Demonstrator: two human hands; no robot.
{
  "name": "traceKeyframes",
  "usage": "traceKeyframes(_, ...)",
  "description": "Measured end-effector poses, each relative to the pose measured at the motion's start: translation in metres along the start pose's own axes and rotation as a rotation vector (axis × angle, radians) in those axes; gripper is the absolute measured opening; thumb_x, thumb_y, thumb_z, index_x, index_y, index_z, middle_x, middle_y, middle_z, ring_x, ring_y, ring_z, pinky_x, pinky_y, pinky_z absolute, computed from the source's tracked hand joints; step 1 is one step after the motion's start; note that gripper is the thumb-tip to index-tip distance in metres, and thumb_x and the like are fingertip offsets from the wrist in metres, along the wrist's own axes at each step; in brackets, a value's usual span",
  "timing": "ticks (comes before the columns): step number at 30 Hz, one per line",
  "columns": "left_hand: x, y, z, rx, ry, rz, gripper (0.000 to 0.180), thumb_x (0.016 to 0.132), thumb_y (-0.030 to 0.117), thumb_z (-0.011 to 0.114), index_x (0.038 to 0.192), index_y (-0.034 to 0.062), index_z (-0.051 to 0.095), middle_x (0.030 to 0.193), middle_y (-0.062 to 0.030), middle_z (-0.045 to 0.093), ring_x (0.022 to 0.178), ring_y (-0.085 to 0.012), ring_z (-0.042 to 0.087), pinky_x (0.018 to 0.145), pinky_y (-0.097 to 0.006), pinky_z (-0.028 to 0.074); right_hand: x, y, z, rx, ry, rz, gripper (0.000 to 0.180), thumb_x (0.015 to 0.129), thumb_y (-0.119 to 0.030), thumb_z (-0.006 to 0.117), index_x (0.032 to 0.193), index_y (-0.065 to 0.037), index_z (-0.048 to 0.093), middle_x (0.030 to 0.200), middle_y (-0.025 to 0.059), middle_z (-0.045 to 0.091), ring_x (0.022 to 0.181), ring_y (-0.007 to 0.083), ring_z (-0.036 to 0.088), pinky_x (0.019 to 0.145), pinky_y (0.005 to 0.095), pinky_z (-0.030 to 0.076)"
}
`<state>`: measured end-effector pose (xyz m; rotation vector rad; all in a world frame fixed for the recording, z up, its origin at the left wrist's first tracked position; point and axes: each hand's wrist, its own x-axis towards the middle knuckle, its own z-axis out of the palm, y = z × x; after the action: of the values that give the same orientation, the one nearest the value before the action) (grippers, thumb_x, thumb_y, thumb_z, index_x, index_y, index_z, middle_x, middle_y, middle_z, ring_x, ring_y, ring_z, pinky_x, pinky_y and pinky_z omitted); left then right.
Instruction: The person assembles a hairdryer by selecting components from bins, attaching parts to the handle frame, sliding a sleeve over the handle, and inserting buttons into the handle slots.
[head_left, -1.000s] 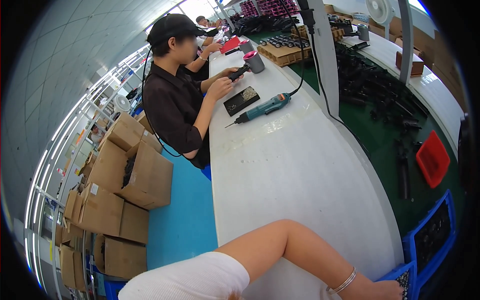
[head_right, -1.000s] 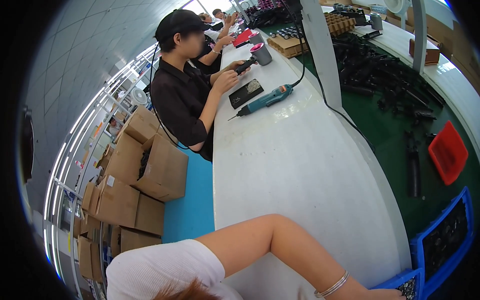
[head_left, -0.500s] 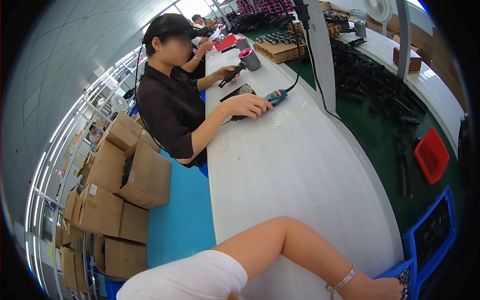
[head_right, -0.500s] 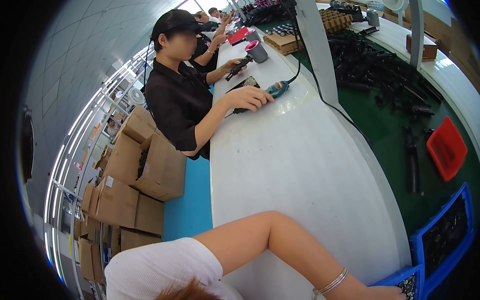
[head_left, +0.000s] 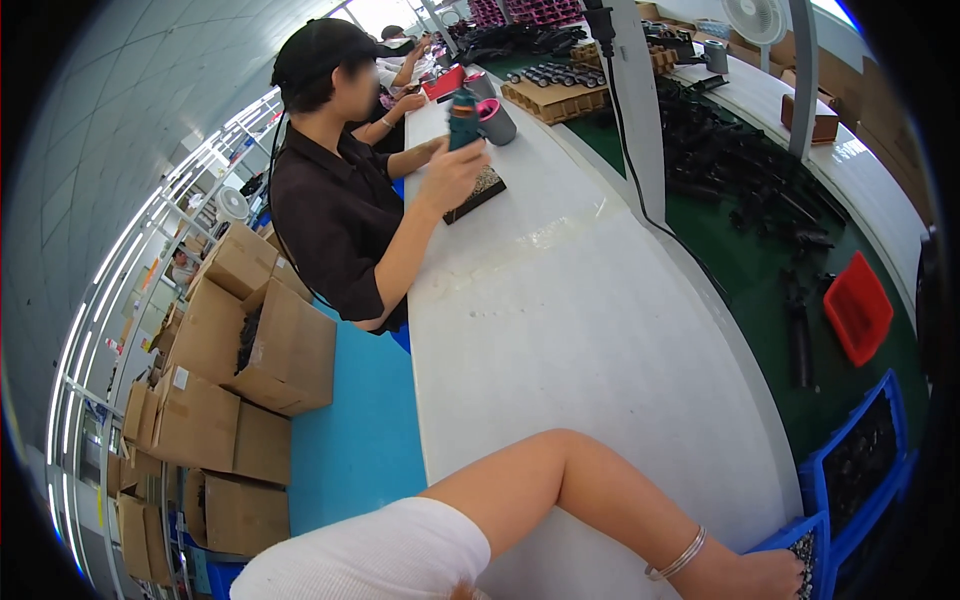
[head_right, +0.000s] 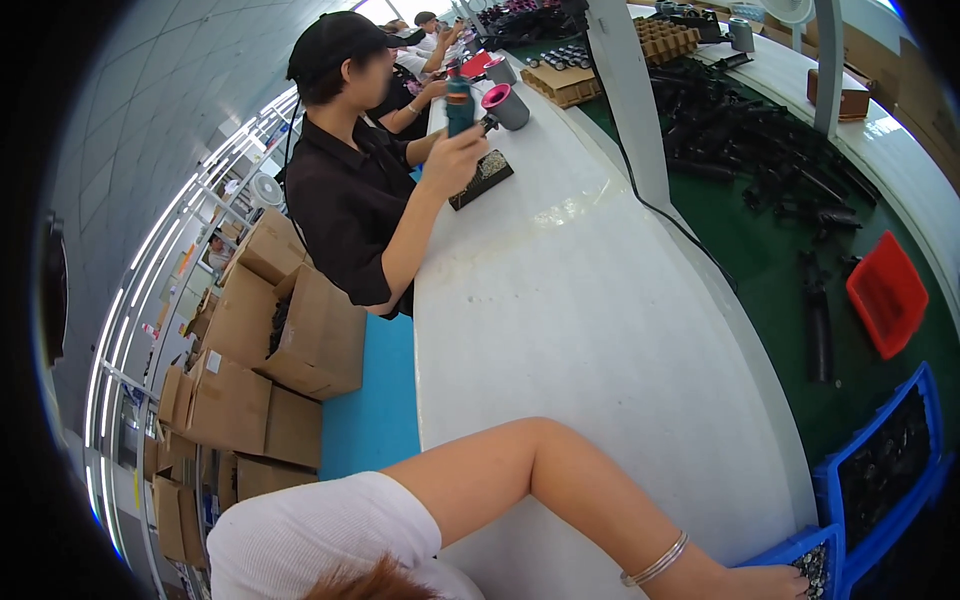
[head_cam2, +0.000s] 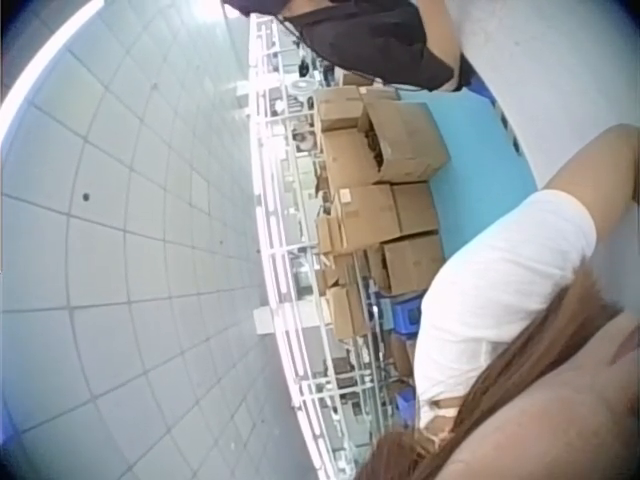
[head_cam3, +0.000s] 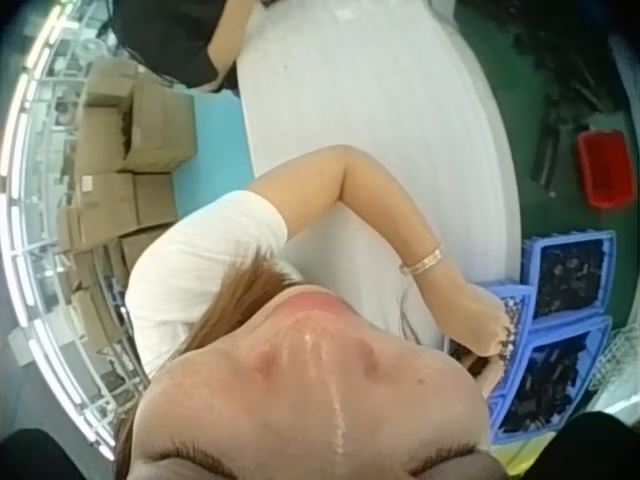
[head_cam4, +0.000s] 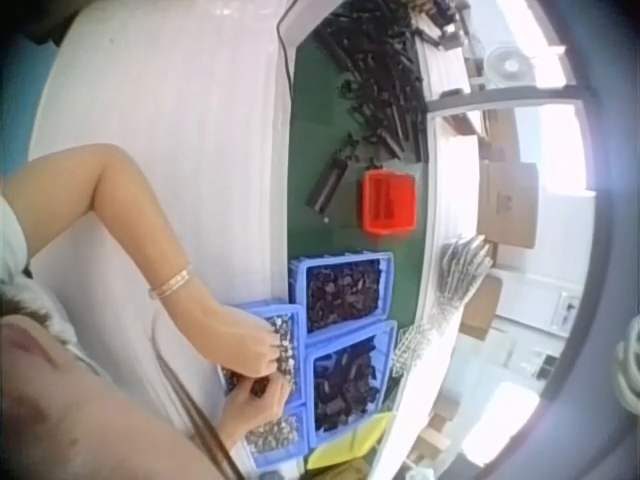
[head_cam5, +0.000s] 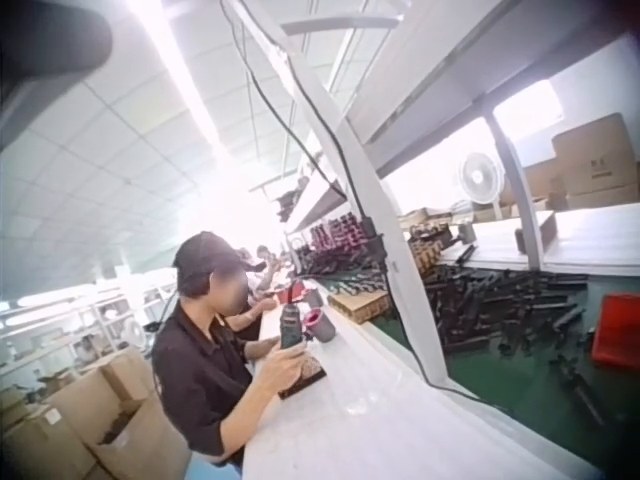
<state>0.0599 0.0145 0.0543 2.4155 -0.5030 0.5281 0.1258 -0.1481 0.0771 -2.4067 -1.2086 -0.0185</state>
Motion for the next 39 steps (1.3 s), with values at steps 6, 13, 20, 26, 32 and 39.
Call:
traceKeyframes(6,0.001,0.001,-0.003,0.001,0.001,-0.054,0.019,0.090,0.009,0.055,0.090,-0.0070,0.065,0.088,-0.0195,0.066,0.083,-0.0278,0.066,0.074,-0.035,0.054,-0.005,0.012,-0.005,0.117,-0.098,0.059,0.015,0.082,-0.003,0.067,0.096,0.000,0.061,0.081,0.0165,0.055,0.072,0.0297,0.054,0.069,0.0388,0.046)
traceKeyframes(13,0.002,0.002,-0.002,-0.074,-0.025,-0.095,0.018,0.090,0.008,0.057,0.096,-0.0071,0.065,0.093,-0.0202,0.065,0.088,-0.0292,0.065,0.074,-0.036,0.055,-0.002,-0.004,-0.005,-0.014,-0.099,0.118,0.021,0.085,-0.008,0.065,0.102,0.004,0.061,0.094,0.0241,0.057,0.084,0.0394,0.056,0.075,0.0423,0.047)
traceKeyframes(20,0.000,0.001,0.000,-0.051,0.002,-0.070,0.018,0.089,0.007,0.057,0.091,-0.0082,0.066,0.089,-0.0212,0.066,0.084,-0.0296,0.066,0.072,-0.035,0.055,-0.001,-0.004,-0.004,-0.012,-0.095,0.021,0.032,0.085,-0.008,0.062,0.113,0.006,0.060,0.107,0.0275,0.059,0.096,0.0468,0.055,0.084,0.0451,0.046)
traceKeyframes(26,0.001,-0.001,0.003,-0.058,0.004,-0.049,0.018,0.088,0.008,0.058,0.088,-0.0076,0.067,0.088,-0.0201,0.067,0.083,-0.0290,0.066,0.071,-0.035,0.055,-0.001,-0.004,-0.005,0.050,-0.096,0.009,0.023,0.087,-0.010,0.061,0.103,0.006,0.061,0.093,0.0268,0.059,0.085,0.0453,0.055,0.076,0.0460,0.045)
traceKeyframes(32,0.001,0.000,0.003,-0.034,0.016,-0.044,0.017,0.086,0.009,0.059,0.085,-0.0057,0.067,0.085,-0.0191,0.067,0.081,-0.0286,0.066,0.071,-0.036,0.054,-0.003,-0.001,-0.001,0.032,-0.069,-0.004,0.029,0.087,-0.023,0.064,0.094,0.005,0.061,0.086,0.0260,0.057,0.078,0.0455,0.053,0.070,0.0462,0.045)
traceKeyframes(39,0.001,-0.011,0.019,0.046,-0.165,0.003,0.032,0.081,0.019,0.061,0.098,-0.0080,0.066,0.110,-0.0271,0.062,0.101,-0.0331,0.061,0.082,-0.036,0.048,-0.001,-0.001,0.000,0.056,-0.064,-0.015,0.034,0.088,-0.028,0.064,0.095,0.005,0.060,0.085,0.0248,0.058,0.076,0.0442,0.053,0.070,0.0461,0.045)
